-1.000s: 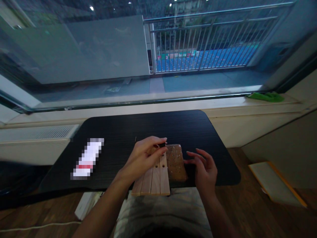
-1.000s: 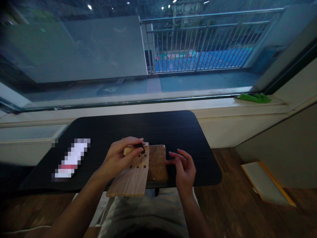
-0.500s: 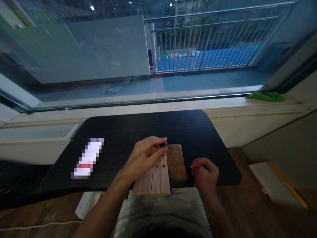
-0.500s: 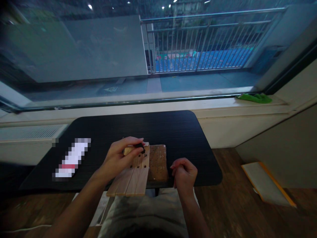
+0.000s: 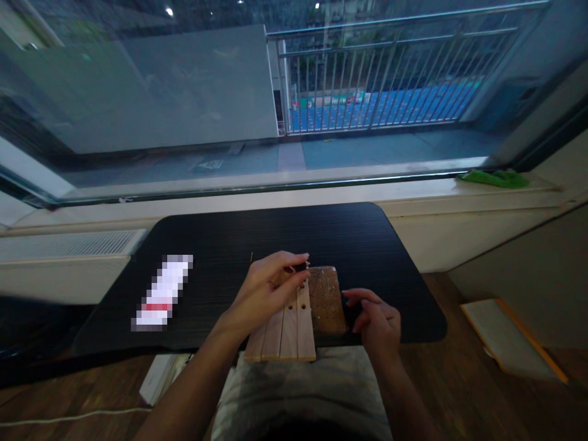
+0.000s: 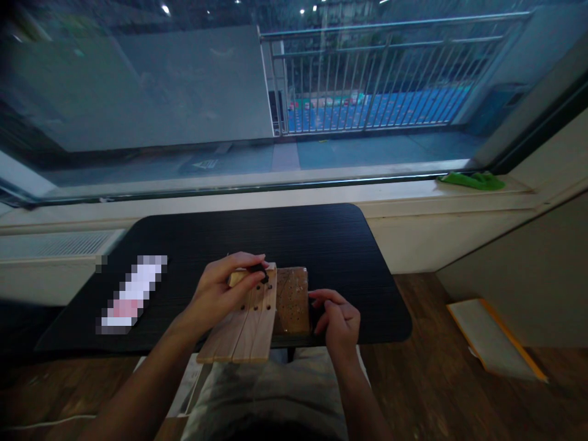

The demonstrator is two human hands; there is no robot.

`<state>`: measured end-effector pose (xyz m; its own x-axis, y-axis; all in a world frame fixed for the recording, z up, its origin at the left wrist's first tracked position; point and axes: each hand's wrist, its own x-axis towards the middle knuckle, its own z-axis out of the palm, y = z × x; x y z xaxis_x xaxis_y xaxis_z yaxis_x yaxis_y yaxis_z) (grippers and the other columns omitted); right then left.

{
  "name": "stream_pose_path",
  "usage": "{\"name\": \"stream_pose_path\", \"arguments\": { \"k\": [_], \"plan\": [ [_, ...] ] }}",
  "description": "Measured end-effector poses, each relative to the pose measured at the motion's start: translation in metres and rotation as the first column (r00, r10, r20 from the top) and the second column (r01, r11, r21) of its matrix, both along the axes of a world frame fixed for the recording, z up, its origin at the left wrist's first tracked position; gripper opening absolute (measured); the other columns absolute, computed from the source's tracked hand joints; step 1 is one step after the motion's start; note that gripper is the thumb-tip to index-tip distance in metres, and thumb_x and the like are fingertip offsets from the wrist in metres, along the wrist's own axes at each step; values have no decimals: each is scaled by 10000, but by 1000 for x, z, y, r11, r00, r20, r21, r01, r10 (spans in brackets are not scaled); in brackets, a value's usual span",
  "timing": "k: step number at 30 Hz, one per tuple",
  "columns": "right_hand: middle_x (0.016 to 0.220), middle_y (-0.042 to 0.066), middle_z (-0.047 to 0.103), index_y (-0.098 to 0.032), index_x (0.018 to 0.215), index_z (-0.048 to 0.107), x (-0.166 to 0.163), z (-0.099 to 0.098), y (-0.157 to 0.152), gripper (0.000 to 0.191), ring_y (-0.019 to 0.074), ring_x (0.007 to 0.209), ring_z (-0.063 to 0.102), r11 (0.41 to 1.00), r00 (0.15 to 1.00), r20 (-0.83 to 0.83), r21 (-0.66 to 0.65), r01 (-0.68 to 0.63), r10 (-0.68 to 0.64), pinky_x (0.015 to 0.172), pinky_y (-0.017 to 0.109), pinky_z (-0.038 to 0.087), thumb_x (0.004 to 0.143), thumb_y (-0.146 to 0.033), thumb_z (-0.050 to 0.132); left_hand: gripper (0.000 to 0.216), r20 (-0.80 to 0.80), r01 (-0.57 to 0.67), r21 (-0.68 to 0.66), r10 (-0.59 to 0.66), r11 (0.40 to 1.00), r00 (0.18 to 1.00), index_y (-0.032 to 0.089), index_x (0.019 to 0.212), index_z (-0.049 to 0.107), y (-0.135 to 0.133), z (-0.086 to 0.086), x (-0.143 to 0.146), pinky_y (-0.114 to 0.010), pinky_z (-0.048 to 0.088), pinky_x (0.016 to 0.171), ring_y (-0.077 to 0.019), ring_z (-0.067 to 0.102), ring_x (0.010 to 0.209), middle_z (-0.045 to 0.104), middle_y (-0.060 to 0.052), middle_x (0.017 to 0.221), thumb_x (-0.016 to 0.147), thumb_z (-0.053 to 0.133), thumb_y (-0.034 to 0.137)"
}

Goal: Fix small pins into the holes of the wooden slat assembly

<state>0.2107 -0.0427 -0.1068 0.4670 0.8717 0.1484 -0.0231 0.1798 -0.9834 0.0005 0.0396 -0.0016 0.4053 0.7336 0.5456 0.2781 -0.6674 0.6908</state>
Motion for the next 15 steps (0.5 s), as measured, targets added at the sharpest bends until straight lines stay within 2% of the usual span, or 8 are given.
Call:
{"name": "stream_pose_path", "arguments": {
  "k": [2,4,6,8,11,15],
  "plan": [
    [620,56,719,-261,317,564,-1,1,0,481,185,563,602,1000,1000,-10,3,21,-21,528,327,466,797,-234,544,202,-10,-2,-8,1,1000,1000,219,1103,726,0,0,0,-266,612,716,-136,731,792,786,-35,948,902,703,214],
    [549,49,661,-248,348,580,-3,3,2,502,168,525,572,993,992,-56,35,113,-111,508,313,432,847,-280,532,203,-12,-1,-10,1,1000,1000,212,1103,726,0,0,0,-262,608,704,-137,729,783,785,-40,940,901,702,213],
    [614,52,681,-222,488,679,-5,6,3,442,158,530,572,983,981,-115,75,168,-159,511,307,430,886,-349,535,205,-7,-3,-10,3,1000,1000,211,1104,726,0,-1,0,-256,603,690,-134,725,769,784,-39,936,900,703,211],
    [711,48,713,-208,736,755,-6,8,3,303,151,535,578,980,972,-190,118,163,-138,505,297,438,890,-396,573,209,-1,-6,-9,6,1000,1000,214,1107,724,0,-2,0,-255,602,693,-130,723,769,784,-37,941,899,705,212],
    [702,1,694,-239,970,700,-7,9,1,178,135,517,568,969,957,-266,186,166,-113,477,261,418,885,-382,638,203,-2,-7,4,7,1000,1000,216,1102,723,0,-2,1,-254,600,714,-128,724,783,785,-31,939,900,708,204],
    [567,-76,587,-261,992,633,-9,8,-2,108,105,459,513,950,962,-227,236,203,-149,507,251,443,902,-308,670,202,-1,-3,16,3,1000,1000,215,1097,724,0,-1,1,-255,602,726,-132,732,798,789,-30,945,897,709,189]
  ]
}}
